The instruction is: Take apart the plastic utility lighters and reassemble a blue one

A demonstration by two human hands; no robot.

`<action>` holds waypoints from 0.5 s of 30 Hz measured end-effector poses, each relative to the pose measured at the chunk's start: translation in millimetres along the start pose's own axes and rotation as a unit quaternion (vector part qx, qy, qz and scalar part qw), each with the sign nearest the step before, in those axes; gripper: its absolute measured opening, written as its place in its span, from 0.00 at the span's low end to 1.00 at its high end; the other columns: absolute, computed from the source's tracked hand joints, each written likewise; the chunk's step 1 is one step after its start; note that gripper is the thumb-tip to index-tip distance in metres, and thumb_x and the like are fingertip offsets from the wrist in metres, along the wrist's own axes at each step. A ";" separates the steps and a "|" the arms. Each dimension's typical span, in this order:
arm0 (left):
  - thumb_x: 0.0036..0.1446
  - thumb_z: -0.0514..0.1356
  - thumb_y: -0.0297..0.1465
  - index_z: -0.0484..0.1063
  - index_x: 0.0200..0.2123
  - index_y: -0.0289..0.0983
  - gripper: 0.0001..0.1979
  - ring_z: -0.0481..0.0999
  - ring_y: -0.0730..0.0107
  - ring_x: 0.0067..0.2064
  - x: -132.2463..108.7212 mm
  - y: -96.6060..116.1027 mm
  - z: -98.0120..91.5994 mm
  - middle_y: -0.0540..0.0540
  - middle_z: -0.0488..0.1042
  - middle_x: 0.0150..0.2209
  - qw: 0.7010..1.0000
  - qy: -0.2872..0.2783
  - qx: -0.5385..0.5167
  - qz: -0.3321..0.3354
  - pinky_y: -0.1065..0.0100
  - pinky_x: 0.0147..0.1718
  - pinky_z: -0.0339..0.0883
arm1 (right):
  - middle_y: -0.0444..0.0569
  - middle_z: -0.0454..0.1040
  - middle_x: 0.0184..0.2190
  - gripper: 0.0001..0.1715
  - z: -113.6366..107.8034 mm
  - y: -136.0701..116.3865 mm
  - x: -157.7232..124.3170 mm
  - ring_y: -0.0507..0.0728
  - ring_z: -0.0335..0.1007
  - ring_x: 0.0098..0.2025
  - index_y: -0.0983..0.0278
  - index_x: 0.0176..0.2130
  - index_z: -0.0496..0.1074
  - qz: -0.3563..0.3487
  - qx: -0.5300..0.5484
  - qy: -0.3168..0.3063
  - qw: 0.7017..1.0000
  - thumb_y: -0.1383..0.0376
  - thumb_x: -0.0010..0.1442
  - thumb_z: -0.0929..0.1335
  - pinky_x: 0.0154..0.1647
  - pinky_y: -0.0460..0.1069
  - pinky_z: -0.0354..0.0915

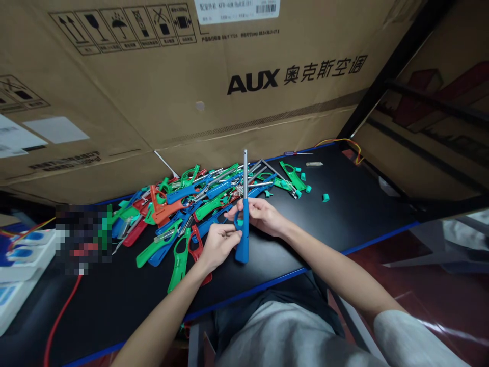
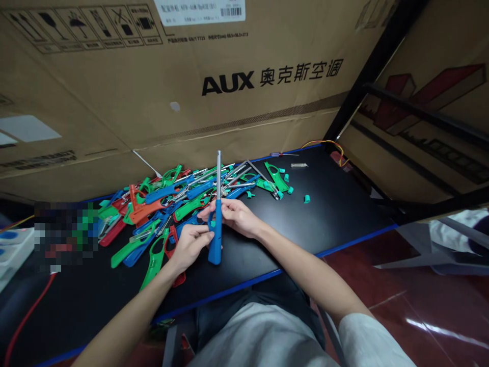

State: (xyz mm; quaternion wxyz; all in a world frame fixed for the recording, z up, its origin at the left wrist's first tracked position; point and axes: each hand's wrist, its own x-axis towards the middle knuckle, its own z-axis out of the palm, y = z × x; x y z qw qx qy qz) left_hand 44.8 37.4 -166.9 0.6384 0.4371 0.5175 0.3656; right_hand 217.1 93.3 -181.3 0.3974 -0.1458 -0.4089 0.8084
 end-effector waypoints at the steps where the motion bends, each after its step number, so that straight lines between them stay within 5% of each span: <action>1: 0.49 0.70 0.41 0.74 0.27 0.35 0.16 0.73 0.69 0.23 -1.2 -1.0 2.2 0.47 0.75 0.23 1.000 0.006 0.015 0.023 0.71 0.23 0.66 | 0.57 0.79 0.47 0.29 -0.1 -0.4 0.5 0.62 0.76 0.52 0.65 0.42 0.73 -0.005 0.000 0.009 1.000 0.46 0.54 0.78 0.58 0.56 0.69; 5: 0.46 0.74 0.39 0.68 0.55 0.40 0.34 0.78 0.69 0.31 -6.6 -5.6 16.1 0.45 0.79 0.39 0.982 0.099 0.081 0.137 0.73 0.29 0.71 | 0.57 0.78 0.50 0.29 0.1 -2.0 3.5 0.62 0.75 0.54 0.64 0.42 0.73 -0.051 -0.004 0.079 0.996 0.46 0.53 0.78 0.56 0.56 0.70; 7: 0.42 0.77 0.35 0.65 0.60 0.43 0.42 0.78 0.70 0.33 -8.2 -6.8 22.2 0.47 0.78 0.39 0.970 0.133 0.108 0.172 0.73 0.32 0.72 | 0.57 0.78 0.51 0.28 1.1 -2.4 4.5 0.63 0.74 0.55 0.64 0.40 0.73 -0.061 -0.009 0.103 0.993 0.46 0.53 0.78 0.56 0.56 0.70; 11: 0.52 0.71 0.35 0.73 0.53 0.42 0.25 0.70 0.75 0.26 -7.8 -6.0 25.0 0.52 0.73 0.30 0.957 0.134 0.162 0.200 0.75 0.29 0.68 | 0.57 0.79 0.50 0.28 4.1 -2.1 4.2 0.63 0.72 0.56 0.64 0.38 0.73 -0.061 -0.034 0.112 0.991 0.45 0.53 0.78 0.59 0.57 0.68; 15: 0.52 0.71 0.34 0.74 0.51 0.41 0.23 0.64 0.77 0.22 -6.1 -4.8 21.0 0.55 0.68 0.24 0.960 0.121 0.158 0.198 0.76 0.25 0.61 | 0.55 0.79 0.50 0.28 5.5 -0.6 2.2 0.63 0.73 0.56 0.64 0.39 0.74 -0.060 -0.053 0.106 0.991 0.44 0.55 0.77 0.60 0.58 0.67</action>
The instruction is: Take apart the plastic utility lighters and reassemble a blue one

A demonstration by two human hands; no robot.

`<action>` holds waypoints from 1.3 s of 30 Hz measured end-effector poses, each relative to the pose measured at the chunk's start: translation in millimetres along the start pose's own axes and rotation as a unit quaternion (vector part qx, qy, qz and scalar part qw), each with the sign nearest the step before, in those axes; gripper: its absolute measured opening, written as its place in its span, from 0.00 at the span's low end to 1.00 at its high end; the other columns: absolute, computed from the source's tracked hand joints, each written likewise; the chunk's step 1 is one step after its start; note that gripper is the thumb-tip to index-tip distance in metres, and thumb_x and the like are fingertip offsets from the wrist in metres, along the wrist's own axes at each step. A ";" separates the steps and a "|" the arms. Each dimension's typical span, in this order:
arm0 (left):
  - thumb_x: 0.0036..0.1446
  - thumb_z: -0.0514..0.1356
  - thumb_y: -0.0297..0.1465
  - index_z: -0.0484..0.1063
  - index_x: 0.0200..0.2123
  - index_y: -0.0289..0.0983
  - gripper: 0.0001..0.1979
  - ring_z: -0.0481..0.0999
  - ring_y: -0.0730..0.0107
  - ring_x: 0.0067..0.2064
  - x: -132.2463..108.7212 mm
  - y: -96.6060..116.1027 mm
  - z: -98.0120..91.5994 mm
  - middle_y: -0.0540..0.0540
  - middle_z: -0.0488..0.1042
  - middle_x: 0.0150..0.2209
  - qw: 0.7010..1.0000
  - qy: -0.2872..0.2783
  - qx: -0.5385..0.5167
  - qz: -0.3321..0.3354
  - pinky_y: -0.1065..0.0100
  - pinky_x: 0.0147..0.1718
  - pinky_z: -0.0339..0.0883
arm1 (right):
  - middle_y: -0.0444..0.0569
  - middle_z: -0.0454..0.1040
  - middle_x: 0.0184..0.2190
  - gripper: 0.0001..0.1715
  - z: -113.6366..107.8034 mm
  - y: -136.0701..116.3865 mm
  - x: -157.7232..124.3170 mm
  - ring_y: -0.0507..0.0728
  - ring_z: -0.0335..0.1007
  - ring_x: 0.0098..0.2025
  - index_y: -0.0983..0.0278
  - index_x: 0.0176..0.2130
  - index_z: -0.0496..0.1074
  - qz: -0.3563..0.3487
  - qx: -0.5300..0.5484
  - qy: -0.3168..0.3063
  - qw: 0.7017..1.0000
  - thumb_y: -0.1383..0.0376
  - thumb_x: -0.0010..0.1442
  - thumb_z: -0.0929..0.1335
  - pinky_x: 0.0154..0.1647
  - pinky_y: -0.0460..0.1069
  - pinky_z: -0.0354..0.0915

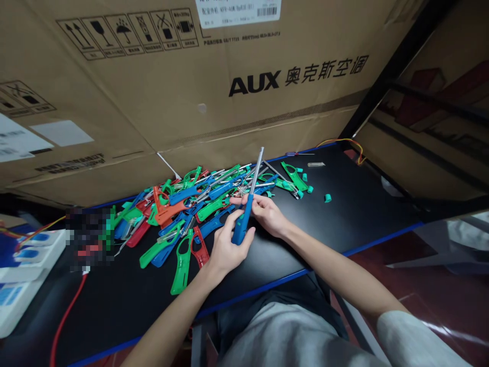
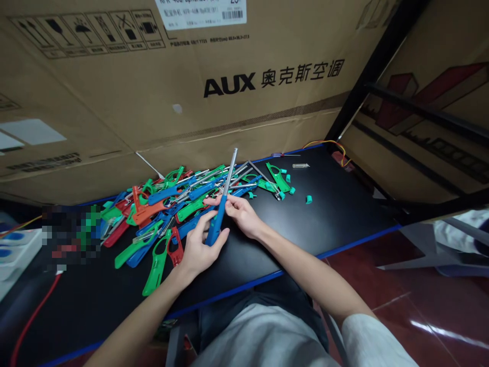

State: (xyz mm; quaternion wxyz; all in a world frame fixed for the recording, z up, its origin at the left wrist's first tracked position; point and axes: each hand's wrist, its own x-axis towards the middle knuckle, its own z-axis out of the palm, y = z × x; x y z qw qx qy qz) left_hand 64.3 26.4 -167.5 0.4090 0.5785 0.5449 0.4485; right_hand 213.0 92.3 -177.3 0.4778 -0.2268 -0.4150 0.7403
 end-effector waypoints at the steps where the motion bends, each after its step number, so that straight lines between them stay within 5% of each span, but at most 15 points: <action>1: 0.51 0.71 0.34 0.73 0.50 0.41 0.23 0.63 0.78 0.22 0.4 -0.5 -0.7 0.56 0.68 0.23 1.000 -0.004 0.001 -0.002 0.76 0.24 0.60 | 0.55 0.79 0.50 0.27 0.0 0.5 -0.6 0.63 0.73 0.56 0.63 0.39 0.74 -0.002 -0.003 -0.004 1.000 0.44 0.55 0.77 0.61 0.58 0.67; 7: 0.54 0.69 0.37 0.70 0.42 0.40 0.16 0.67 0.77 0.22 0.9 -3.2 -2.6 0.55 0.69 0.23 0.999 0.000 0.031 0.009 0.77 0.23 0.60 | 0.57 0.78 0.51 0.29 0.6 3.5 -3.6 0.64 0.70 0.60 0.63 0.41 0.75 0.002 -0.025 -0.035 0.999 0.42 0.56 0.75 0.60 0.58 0.67; 14: 0.56 0.68 0.39 0.71 0.44 0.39 0.16 0.68 0.78 0.22 4.3 -9.5 -2.7 0.54 0.71 0.24 0.999 -0.001 0.037 0.030 0.78 0.24 0.64 | 0.55 0.78 0.50 0.28 0.1 3.9 -3.1 0.62 0.73 0.55 0.64 0.42 0.76 -0.018 -0.039 -0.039 0.998 0.43 0.59 0.74 0.57 0.56 0.69; 18: 0.62 0.62 0.42 0.72 0.53 0.37 0.20 0.72 0.78 0.24 8.2 -13.9 -2.1 0.48 0.76 0.33 0.998 -0.026 0.035 0.037 0.76 0.24 0.69 | 0.53 0.79 0.42 0.29 -3.1 5.4 0.4 0.58 0.75 0.45 0.65 0.41 0.78 -0.060 -0.094 0.019 0.994 0.43 0.58 0.74 0.50 0.51 0.71; 23: 0.63 0.60 0.47 0.71 0.54 0.35 0.25 0.78 0.73 0.24 8.6 -11.7 1.0 0.45 0.79 0.35 0.997 -0.032 -0.059 -0.040 0.73 0.23 0.75 | 0.48 0.77 0.34 0.29 -3.4 4.9 3.0 0.52 0.70 0.34 0.66 0.39 0.80 -0.047 -0.123 0.096 0.987 0.44 0.53 0.77 0.39 0.47 0.69; 31: 0.59 0.64 0.50 0.71 0.41 0.32 0.24 0.76 0.72 0.20 8.8 -6.4 -0.3 0.47 0.77 0.30 0.977 -0.062 -0.178 -0.095 0.72 0.17 0.72 | 0.47 0.74 0.30 0.26 -1.4 -4.1 0.3 0.50 0.66 0.32 0.69 0.33 0.79 -0.002 -0.150 0.047 0.988 0.47 0.55 0.76 0.38 0.45 0.65; 39: 0.58 0.67 0.43 0.68 0.44 0.36 0.20 0.67 0.81 0.15 14.9 -7.2 1.5 0.50 0.75 0.35 0.939 -0.114 -0.291 -0.144 0.77 0.11 0.59 | 0.47 0.74 0.28 0.26 -4.8 -2.5 1.6 0.52 0.68 0.29 0.67 0.30 0.78 0.001 -0.131 0.062 0.989 0.46 0.51 0.78 0.35 0.47 0.67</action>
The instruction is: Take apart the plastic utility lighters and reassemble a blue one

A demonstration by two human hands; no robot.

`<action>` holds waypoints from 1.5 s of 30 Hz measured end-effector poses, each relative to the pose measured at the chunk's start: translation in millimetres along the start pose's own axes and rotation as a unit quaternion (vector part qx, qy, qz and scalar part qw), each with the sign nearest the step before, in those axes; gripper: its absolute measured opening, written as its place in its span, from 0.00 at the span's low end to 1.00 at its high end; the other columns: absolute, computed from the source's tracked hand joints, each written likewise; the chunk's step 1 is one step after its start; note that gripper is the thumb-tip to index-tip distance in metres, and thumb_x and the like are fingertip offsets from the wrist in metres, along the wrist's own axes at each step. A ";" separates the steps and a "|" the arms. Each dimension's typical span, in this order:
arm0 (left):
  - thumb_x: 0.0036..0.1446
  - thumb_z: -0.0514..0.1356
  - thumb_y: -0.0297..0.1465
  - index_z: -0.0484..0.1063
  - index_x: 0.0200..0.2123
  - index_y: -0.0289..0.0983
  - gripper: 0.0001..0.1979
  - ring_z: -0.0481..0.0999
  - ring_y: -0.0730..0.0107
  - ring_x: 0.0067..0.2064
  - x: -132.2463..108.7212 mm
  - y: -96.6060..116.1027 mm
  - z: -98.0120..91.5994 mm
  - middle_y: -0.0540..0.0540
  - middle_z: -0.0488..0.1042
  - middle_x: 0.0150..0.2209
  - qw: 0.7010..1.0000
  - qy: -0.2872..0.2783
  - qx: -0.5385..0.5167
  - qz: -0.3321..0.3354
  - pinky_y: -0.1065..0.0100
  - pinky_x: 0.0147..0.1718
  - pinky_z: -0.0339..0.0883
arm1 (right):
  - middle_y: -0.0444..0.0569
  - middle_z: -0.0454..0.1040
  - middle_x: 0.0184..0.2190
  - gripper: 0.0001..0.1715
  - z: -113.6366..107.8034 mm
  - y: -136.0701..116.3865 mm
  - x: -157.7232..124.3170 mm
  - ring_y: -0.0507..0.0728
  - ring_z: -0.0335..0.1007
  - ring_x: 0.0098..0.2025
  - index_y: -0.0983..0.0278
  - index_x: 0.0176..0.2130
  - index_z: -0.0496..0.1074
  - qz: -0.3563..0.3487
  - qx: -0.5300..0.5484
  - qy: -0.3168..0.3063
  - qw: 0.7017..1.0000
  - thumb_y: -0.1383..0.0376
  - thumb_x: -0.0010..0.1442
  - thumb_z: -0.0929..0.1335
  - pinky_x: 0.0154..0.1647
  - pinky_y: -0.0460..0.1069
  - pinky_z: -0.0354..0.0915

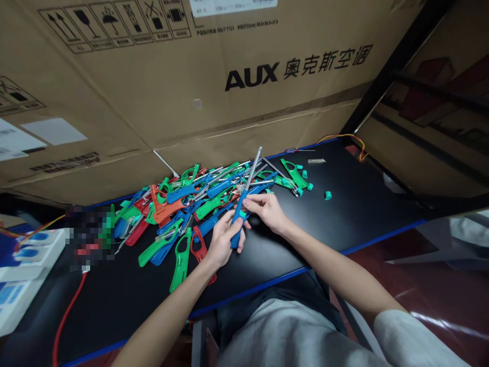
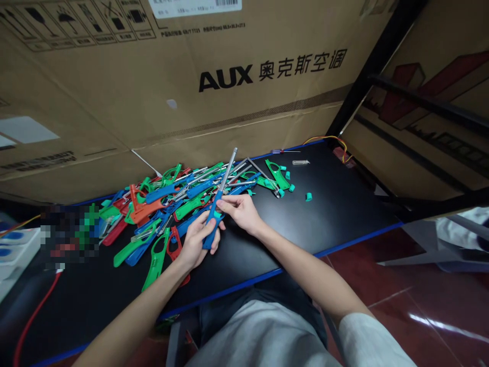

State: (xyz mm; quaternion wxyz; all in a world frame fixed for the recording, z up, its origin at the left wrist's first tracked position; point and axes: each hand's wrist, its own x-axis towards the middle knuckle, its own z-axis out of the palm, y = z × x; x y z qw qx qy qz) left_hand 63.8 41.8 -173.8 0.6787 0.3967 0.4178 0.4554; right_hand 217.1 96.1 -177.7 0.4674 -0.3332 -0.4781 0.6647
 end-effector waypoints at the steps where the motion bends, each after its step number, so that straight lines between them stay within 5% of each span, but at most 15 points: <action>1: 0.58 0.67 0.42 0.67 0.45 0.37 0.19 0.64 0.83 0.15 0.3 1.1 0.2 0.50 0.74 0.35 1.000 -0.009 -0.026 -0.015 0.78 0.11 0.56 | 0.47 0.75 0.29 0.26 -0.2 -0.5 0.2 0.51 0.68 0.29 0.67 0.32 0.79 0.003 0.004 -0.005 1.000 0.46 0.52 0.78 0.34 0.47 0.67; 13: 0.65 0.58 0.38 0.67 0.45 0.41 0.09 0.56 0.87 0.13 -0.3 3.4 -10.4 0.52 0.71 0.32 0.971 -0.106 -0.175 -0.124 0.82 0.11 0.50 | 0.45 0.69 0.25 0.26 7.7 -4.6 -1.8 0.49 0.63 0.31 0.71 0.33 0.81 0.025 0.047 0.001 0.999 0.48 0.54 0.77 0.39 0.47 0.65; 45: 0.64 0.59 0.39 0.65 0.48 0.41 0.13 0.61 0.83 0.13 3.9 4.9 -10.1 0.51 0.73 0.33 0.984 -0.083 -0.122 -0.103 0.79 0.12 0.53 | 0.45 0.72 0.28 0.29 6.2 1.3 0.1 0.49 0.68 0.30 0.69 0.41 0.82 0.060 0.079 0.006 0.995 0.47 0.52 0.78 0.36 0.45 0.71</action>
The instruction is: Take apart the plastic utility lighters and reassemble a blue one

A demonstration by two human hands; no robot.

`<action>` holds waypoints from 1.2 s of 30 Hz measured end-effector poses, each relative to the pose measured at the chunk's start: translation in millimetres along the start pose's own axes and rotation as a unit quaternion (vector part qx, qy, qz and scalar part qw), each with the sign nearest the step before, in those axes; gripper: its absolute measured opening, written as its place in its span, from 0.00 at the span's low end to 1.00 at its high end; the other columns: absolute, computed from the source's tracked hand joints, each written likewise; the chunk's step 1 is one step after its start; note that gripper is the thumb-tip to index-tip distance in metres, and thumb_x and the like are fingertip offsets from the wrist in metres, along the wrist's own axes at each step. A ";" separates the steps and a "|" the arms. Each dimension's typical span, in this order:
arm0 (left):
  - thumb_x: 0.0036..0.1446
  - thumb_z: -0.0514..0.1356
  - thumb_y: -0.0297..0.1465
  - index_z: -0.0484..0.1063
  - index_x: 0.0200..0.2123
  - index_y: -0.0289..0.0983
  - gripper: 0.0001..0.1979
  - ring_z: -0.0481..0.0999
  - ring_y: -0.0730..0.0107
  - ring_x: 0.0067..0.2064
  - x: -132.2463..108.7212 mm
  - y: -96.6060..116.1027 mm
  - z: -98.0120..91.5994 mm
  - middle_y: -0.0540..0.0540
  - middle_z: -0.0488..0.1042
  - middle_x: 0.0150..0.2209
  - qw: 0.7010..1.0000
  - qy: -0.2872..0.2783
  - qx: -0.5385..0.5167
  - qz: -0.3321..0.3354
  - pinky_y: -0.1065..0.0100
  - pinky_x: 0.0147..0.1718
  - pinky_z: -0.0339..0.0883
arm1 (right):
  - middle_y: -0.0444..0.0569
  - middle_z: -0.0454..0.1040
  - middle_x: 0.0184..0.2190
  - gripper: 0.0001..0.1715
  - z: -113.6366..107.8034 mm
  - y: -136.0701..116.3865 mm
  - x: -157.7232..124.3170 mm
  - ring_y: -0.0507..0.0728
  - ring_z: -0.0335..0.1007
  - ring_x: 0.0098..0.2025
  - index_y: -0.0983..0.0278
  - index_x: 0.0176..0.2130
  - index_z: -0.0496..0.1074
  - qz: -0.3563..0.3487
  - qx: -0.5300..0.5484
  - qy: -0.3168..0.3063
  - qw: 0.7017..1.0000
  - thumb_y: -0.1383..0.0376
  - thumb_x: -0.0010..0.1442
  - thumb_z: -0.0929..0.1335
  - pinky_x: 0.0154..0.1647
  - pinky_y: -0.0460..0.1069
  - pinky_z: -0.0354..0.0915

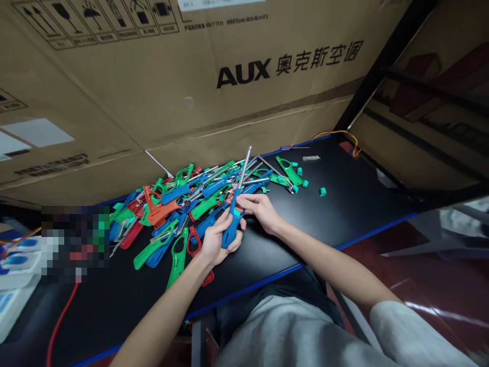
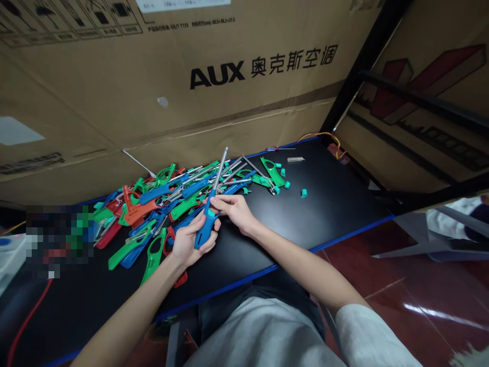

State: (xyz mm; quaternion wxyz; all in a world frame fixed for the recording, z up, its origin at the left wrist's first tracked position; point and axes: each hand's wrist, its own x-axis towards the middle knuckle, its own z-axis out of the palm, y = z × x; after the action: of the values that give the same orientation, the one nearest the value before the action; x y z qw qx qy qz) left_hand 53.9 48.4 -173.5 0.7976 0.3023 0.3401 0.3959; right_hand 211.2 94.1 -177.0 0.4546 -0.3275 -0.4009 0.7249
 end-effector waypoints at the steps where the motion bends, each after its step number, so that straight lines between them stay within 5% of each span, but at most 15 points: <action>1: 0.64 0.59 0.40 0.65 0.48 0.41 0.13 0.61 0.82 0.13 -0.1 0.4 0.4 0.50 0.73 0.33 1.000 -0.001 -0.001 -0.001 0.79 0.12 0.53 | 0.46 0.72 0.29 0.29 -0.3 0.2 0.2 0.49 0.68 0.30 0.69 0.40 0.82 -0.002 0.000 0.005 1.000 0.47 0.52 0.78 0.37 0.45 0.71; 12: 0.67 0.51 0.41 0.67 0.49 0.39 0.15 0.61 0.80 0.13 -6.0 11.4 -1.1 0.48 0.74 0.32 0.999 -0.008 -0.022 -0.022 0.77 0.11 0.53 | 0.54 0.80 0.40 0.35 -6.2 -6.6 1.1 0.56 0.78 0.39 0.67 0.45 0.81 -0.003 -0.033 0.013 0.999 0.41 0.52 0.76 0.40 0.49 0.76; 17: 0.64 0.54 0.38 0.68 0.47 0.38 0.13 0.62 0.80 0.14 -14.6 25.5 -0.4 0.47 0.74 0.33 0.999 0.014 -0.025 0.020 0.77 0.12 0.54 | 0.58 0.80 0.47 0.37 -31.0 -30.5 4.0 0.57 0.80 0.41 0.65 0.50 0.78 -0.063 -0.048 0.102 0.992 0.41 0.54 0.75 0.39 0.49 0.77; 22: 0.59 0.61 0.37 0.70 0.47 0.38 0.14 0.67 0.78 0.18 -28.1 55.2 -9.9 0.47 0.75 0.34 0.983 0.077 0.022 0.165 0.76 0.14 0.59 | 0.54 0.80 0.44 0.29 -76.9 -52.4 8.3 0.55 0.79 0.38 0.65 0.48 0.76 -0.148 -0.069 0.230 0.959 0.47 0.56 0.75 0.37 0.48 0.76; 26: 0.56 0.66 0.40 0.74 0.45 0.37 0.17 0.69 0.75 0.17 -43.4 65.3 -18.6 0.48 0.77 0.31 0.926 0.187 0.166 0.283 0.73 0.13 0.61 | 0.51 0.79 0.38 0.25 -110.8 -61.4 7.7 0.54 0.78 0.34 0.65 0.45 0.76 -0.183 -0.098 0.299 0.931 0.50 0.55 0.75 0.33 0.47 0.74; 30: 0.53 0.71 0.39 0.79 0.45 0.38 0.18 0.74 0.70 0.23 -64.4 47.7 -16.7 0.48 0.79 0.30 0.833 0.280 0.367 0.304 0.70 0.22 0.70 | 0.49 0.77 0.33 0.27 -135.0 -66.6 5.7 0.51 0.74 0.29 0.67 0.43 0.77 -0.224 -0.137 0.337 0.904 0.49 0.53 0.75 0.28 0.44 0.70; 34: 0.54 0.70 0.34 0.82 0.46 0.44 0.14 0.80 0.61 0.39 -76.9 14.7 -6.0 0.44 0.82 0.40 0.732 0.221 0.565 0.310 0.66 0.41 0.74 | 0.51 0.77 0.33 0.28 -155.5 -74.2 8.9 0.50 0.73 0.29 0.67 0.44 0.77 -0.239 -0.203 0.335 0.889 0.48 0.53 0.73 0.27 0.44 0.68; 36: 0.59 0.66 0.34 0.80 0.49 0.46 0.14 0.80 0.58 0.41 -74.5 -0.6 -1.2 0.43 0.81 0.42 0.699 0.159 0.638 0.279 0.65 0.41 0.72 | 0.51 0.77 0.33 0.29 -162.8 -79.9 13.6 0.51 0.72 0.29 0.68 0.45 0.77 -0.233 -0.254 0.315 0.884 0.48 0.55 0.72 0.27 0.45 0.68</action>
State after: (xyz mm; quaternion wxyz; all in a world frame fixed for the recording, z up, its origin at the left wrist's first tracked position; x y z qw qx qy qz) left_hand 19.4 -14.0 -152.0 0.2001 0.7525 0.5331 0.3307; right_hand 374.4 174.0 -183.8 0.6136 -0.5405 -0.4717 0.3300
